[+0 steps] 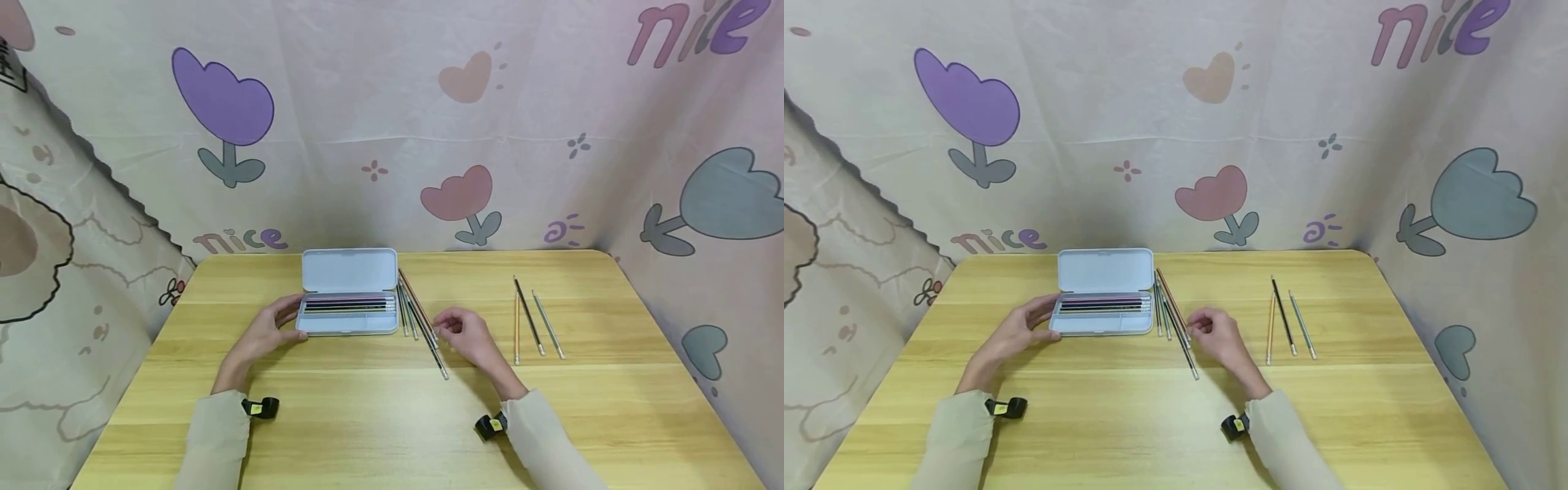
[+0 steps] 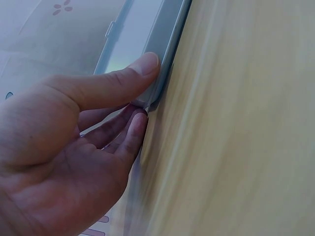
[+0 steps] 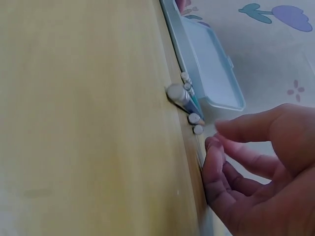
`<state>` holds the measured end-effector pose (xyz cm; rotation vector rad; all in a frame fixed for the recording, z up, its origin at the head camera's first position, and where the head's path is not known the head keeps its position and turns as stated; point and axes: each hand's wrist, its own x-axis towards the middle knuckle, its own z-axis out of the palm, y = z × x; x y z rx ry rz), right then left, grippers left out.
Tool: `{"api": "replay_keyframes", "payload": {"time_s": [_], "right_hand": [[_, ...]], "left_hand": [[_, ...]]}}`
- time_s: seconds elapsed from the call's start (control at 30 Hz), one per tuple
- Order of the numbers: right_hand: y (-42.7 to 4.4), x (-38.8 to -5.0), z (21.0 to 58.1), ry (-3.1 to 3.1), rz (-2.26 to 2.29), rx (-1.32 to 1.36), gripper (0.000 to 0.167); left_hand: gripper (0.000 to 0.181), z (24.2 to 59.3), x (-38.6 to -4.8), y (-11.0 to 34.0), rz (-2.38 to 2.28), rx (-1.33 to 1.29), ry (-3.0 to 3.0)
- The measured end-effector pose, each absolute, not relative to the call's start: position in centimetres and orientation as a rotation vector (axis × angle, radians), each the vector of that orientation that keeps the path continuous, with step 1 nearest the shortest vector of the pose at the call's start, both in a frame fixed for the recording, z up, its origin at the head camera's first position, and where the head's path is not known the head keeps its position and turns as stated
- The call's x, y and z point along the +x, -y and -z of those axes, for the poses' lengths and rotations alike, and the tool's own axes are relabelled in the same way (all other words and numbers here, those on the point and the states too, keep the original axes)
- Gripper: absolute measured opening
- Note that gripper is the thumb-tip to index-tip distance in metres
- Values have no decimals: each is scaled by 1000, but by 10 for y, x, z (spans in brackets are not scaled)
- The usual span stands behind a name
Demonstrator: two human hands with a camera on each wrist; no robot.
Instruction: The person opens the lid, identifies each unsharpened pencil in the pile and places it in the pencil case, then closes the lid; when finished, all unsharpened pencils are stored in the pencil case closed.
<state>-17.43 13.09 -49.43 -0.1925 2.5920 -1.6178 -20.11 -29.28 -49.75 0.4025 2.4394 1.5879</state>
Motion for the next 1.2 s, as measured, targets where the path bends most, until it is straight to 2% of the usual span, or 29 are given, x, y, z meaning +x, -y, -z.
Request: {"api": "replay_keyframes", "payload": {"time_s": [0.77, 1.07, 1.2], "right_hand": [[-128, -175, 493, -2856, 1340, -191, 8], [-137, -178, 490, -2891, 1240, -23, 6], [-142, -178, 490, -2891, 1231, -41, 3]], "left_hand": [[83, 498, -203, 291, -1586, 394, -2443], [85, 499, -200, 291, -1584, 389, -2452], [84, 498, -201, 292, -1586, 398, -2454]]}}
